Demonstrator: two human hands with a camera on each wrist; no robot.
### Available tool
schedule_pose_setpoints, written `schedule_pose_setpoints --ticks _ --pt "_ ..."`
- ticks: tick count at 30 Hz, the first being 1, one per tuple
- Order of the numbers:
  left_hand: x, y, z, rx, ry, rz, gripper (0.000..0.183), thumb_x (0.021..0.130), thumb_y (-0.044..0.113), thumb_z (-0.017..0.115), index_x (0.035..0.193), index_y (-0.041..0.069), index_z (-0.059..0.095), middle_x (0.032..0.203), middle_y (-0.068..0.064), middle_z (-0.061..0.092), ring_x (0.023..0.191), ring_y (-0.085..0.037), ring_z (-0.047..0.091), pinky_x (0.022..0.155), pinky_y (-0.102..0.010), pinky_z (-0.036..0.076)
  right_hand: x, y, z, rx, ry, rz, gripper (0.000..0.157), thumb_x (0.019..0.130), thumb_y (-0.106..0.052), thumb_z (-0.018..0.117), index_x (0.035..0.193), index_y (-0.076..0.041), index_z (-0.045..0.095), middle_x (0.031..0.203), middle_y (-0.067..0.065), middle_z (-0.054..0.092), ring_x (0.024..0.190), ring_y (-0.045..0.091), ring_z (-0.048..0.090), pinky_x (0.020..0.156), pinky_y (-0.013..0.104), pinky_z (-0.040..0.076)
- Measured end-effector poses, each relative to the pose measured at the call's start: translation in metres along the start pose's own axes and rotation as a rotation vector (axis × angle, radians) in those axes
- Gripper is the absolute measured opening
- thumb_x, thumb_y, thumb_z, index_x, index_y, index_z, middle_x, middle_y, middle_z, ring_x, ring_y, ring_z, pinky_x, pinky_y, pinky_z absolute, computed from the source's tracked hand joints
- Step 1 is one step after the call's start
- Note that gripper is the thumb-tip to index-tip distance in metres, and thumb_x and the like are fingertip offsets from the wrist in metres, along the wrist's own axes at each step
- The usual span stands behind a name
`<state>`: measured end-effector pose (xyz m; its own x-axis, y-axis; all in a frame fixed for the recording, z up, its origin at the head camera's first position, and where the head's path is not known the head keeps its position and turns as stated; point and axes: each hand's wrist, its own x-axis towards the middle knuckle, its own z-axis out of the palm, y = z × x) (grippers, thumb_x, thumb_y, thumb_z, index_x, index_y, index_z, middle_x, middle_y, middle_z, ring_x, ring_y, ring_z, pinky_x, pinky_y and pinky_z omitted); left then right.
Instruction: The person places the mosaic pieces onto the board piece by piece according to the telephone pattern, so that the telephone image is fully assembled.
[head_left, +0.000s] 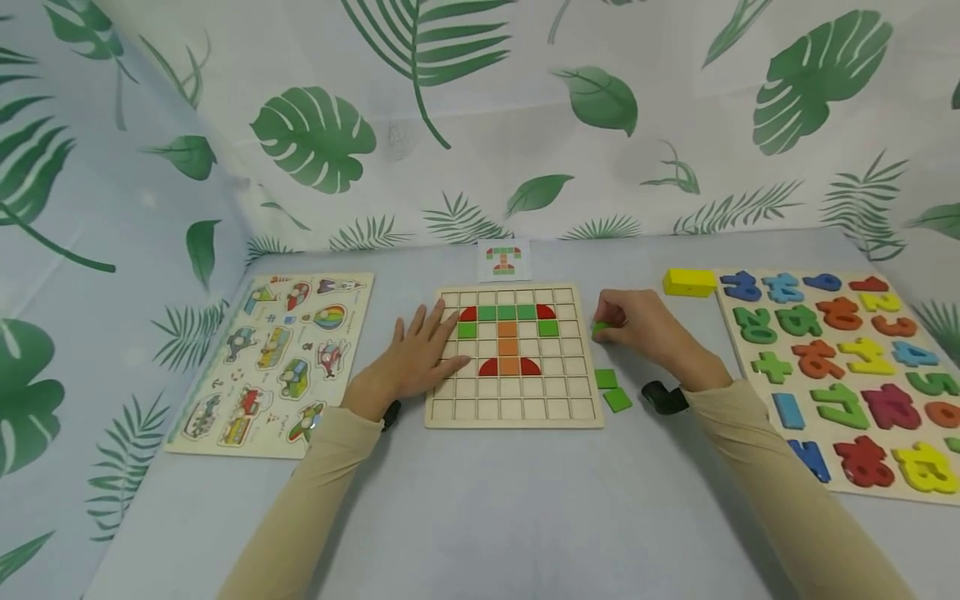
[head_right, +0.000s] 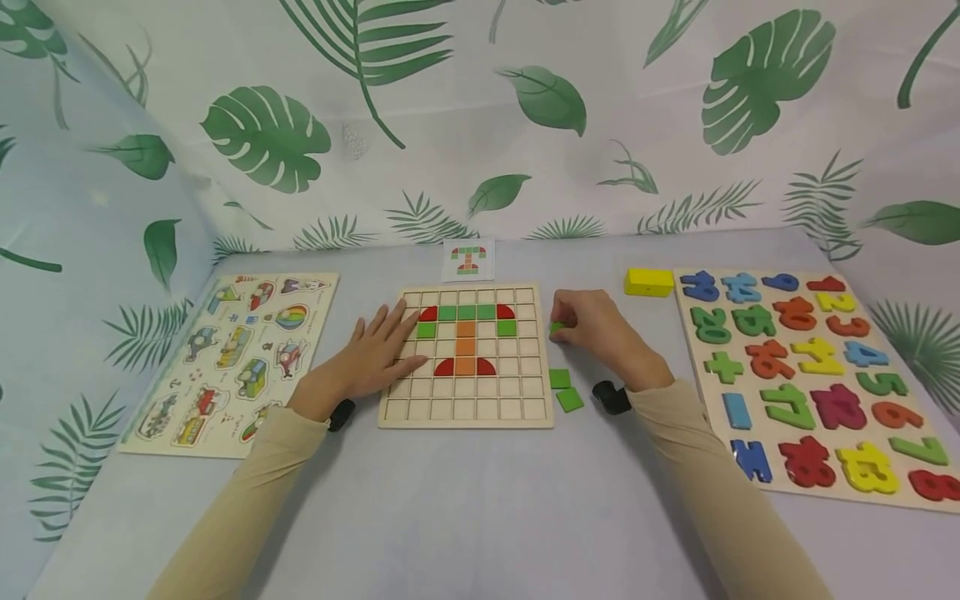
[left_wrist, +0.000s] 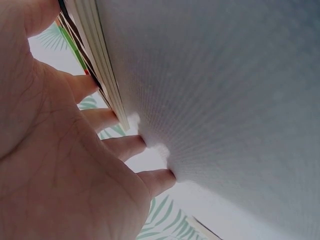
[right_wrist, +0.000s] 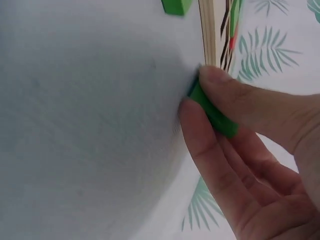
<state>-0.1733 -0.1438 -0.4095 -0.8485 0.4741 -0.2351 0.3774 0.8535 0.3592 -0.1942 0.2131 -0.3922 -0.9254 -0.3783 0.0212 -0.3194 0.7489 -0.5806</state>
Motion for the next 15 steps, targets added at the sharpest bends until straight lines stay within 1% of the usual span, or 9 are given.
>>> schedule_pose_setpoints --ticks 4,8,11,15 --pt "0.001 0.000 0.000 0.005 -0.002 0.002 0.079 0.111 0.050 0.044 0.169 0.008 0.011 0.174 -0.019 -0.005 0.159 -0.046 -0.006 0.122 -0.068 -0.002 -0.003 -0.003 0.003 -0.011 0.024 0.004 0.021 0.084 0.005 0.085 0.087 -0.003 0.065 0.085 0.010 0.072 0.078 0.024 0.062 0.074 0.041 0.053" --pt "0.002 0.001 0.000 0.010 -0.003 0.000 0.079 0.111 0.050 0.045 0.169 0.008 0.011 0.174 -0.019 -0.005 0.159 -0.046 -0.006 0.122 -0.069 -0.002 -0.004 -0.007 0.004 -0.026 0.039 -0.013 0.015 0.086 0.007 0.082 0.089 -0.002 0.070 0.088 0.011 0.073 0.080 0.025 0.064 0.077 0.044 0.055" --pt "0.001 0.002 -0.001 0.013 -0.007 -0.005 0.079 0.111 0.050 0.045 0.169 0.008 0.011 0.174 -0.019 -0.004 0.159 -0.045 -0.006 0.122 -0.068 -0.002 -0.004 -0.014 0.005 -0.032 0.083 -0.064 0.013 0.087 0.010 0.079 0.093 0.001 0.072 0.092 0.014 0.073 0.083 0.027 0.066 0.080 0.047 0.058" --pt "0.000 0.002 -0.002 0.014 -0.007 -0.008 0.079 0.111 0.050 0.045 0.169 0.008 0.011 0.174 -0.020 -0.004 0.159 -0.045 -0.005 0.122 -0.069 -0.001 0.000 -0.033 0.010 0.007 0.149 -0.186 0.014 0.087 0.012 0.078 0.094 0.003 0.071 0.094 0.015 0.073 0.084 0.029 0.070 0.079 0.048 0.061"
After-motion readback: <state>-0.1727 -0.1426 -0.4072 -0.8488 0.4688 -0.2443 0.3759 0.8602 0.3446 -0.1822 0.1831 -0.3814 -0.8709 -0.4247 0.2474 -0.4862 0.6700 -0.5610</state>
